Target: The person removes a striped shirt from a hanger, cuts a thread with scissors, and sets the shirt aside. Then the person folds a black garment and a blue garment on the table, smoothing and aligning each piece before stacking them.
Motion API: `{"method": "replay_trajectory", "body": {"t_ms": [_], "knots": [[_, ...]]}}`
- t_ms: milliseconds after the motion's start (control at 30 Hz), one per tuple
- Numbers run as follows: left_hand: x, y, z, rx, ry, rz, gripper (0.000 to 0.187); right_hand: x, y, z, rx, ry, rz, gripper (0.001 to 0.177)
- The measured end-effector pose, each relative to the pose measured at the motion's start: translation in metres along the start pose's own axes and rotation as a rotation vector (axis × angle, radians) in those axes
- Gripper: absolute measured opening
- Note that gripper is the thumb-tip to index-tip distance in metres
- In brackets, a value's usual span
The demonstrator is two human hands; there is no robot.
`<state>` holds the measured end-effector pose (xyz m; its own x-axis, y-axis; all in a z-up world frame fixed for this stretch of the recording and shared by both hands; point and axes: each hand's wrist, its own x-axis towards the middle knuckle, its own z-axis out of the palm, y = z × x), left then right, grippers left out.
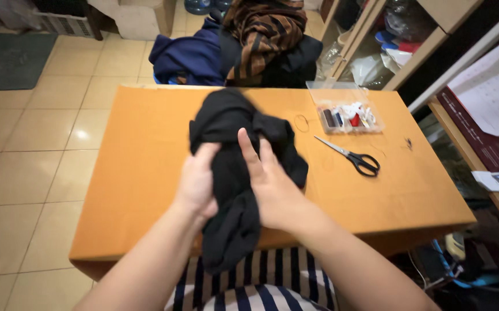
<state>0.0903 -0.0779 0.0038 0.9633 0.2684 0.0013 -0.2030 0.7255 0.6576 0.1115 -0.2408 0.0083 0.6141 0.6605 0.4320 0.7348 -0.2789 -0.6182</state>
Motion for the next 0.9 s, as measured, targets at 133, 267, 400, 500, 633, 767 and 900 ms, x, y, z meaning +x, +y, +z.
{"method": "replay_trajectory", "body": {"t_ms": [133,267,400,500,633,767,900], "knots": [[0.024,0.024,0.002,0.087,-0.244,-0.119,0.054,0.027,0.02,0.004,0.077,0.184,-0.007,0.099],[0.08,0.062,0.006,0.174,-0.525,-0.03,0.065,0.077,0.045,-0.037,0.033,0.339,-0.147,0.088],[0.153,0.08,0.014,0.471,-0.457,0.293,0.074,0.154,0.072,-0.102,-0.169,0.5,-0.342,0.076],[0.222,0.073,0.014,0.606,-0.397,0.324,0.077,0.23,0.102,-0.141,-0.214,0.533,0.038,0.089],[0.314,0.018,0.004,0.599,-0.509,0.317,0.075,0.318,0.168,-0.149,-0.411,0.467,0.235,0.125],[0.365,-0.047,-0.032,1.082,-0.35,0.274,0.076,0.343,0.245,-0.096,-0.487,0.291,0.231,0.112],[0.392,-0.089,-0.068,1.402,-0.329,0.22,0.083,0.338,0.295,-0.036,-0.552,-0.119,0.612,0.107]]}}
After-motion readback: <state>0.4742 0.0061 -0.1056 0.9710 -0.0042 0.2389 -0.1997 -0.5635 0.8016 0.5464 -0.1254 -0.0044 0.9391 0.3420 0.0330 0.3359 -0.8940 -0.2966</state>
